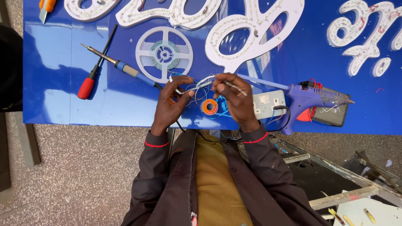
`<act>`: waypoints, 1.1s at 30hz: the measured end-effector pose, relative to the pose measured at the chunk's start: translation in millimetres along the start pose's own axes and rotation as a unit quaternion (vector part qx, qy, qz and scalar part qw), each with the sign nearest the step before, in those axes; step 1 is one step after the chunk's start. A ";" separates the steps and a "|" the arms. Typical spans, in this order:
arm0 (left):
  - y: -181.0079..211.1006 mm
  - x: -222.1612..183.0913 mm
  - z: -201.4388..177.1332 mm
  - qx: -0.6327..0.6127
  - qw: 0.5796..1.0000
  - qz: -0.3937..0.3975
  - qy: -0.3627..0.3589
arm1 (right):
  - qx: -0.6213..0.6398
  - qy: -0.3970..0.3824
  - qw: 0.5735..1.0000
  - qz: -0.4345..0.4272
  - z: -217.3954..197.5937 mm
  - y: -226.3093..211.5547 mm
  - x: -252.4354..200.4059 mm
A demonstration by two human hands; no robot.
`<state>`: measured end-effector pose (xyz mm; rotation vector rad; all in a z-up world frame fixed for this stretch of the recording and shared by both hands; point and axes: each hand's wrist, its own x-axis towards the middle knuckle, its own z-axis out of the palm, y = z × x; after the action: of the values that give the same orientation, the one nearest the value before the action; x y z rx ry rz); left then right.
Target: The person unspools a length of LED strip from a reel and attaches it to white letter cutouts on a blue workspace using their hands.
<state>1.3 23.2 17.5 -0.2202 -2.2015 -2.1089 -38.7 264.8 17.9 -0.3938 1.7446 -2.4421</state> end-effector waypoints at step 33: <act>67.7 55.5 86.6 0.012 0.983 0.185 0.002 | -0.046 0.051 0.992 -0.108 -24.2 -36.6 -2.7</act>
<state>-39.1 114.8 89.2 -0.5744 -1.9928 -1.8766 -40.6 299.7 44.6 -0.5004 1.9569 -2.5744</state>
